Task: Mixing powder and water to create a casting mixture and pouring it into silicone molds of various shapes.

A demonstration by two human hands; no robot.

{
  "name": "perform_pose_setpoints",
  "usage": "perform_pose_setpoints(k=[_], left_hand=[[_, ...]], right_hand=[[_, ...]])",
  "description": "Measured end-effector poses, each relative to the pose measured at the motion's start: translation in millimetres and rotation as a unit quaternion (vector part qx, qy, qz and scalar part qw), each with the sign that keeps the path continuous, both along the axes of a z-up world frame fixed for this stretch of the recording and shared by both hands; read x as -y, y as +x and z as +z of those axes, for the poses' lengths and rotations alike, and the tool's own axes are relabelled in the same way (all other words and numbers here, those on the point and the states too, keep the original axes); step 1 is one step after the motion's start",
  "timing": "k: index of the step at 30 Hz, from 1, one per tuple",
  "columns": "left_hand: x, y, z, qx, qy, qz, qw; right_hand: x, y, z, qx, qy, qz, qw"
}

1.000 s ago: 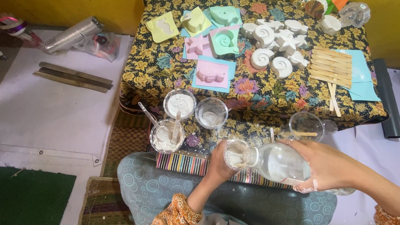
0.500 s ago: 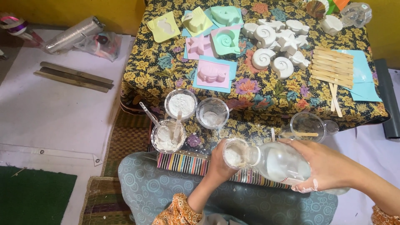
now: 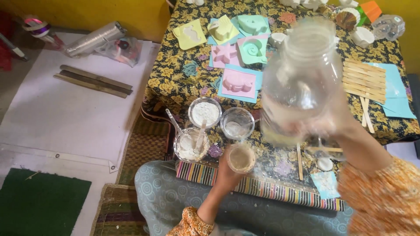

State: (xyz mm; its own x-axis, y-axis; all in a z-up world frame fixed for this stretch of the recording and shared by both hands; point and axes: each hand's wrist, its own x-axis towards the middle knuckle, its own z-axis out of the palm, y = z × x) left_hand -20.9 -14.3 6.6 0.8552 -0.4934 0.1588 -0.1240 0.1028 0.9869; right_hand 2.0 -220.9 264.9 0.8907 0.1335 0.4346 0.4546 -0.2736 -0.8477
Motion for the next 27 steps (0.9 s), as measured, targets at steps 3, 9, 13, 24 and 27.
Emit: perform_pose_setpoints(k=[3, 9, 13, 24, 27], left_hand=[[-4, 6, 3, 0.000, 0.023, -0.015, 1.000], [-12, 10, 9, 0.012, 0.019, 0.026, 0.999], [-25, 11, 2, 0.008, 0.043, -0.012, 0.999], [-22, 12, -5, -0.005, 0.100, 0.001, 0.995], [-21, 13, -6, 0.014, 0.076, -0.010, 0.997]], right_hand=[[-19, 66, -11, 0.136, 0.024, 0.040, 0.990], [-73, 173, -57, 0.079, 0.083, -0.120, 0.986], [-91, 203, -76, 0.044, 0.090, -0.124, 0.987], [-89, 186, -83, -0.028, 0.111, -0.066, 0.991], [-93, 135, -71, -0.168, -0.035, -0.246, 0.954]])
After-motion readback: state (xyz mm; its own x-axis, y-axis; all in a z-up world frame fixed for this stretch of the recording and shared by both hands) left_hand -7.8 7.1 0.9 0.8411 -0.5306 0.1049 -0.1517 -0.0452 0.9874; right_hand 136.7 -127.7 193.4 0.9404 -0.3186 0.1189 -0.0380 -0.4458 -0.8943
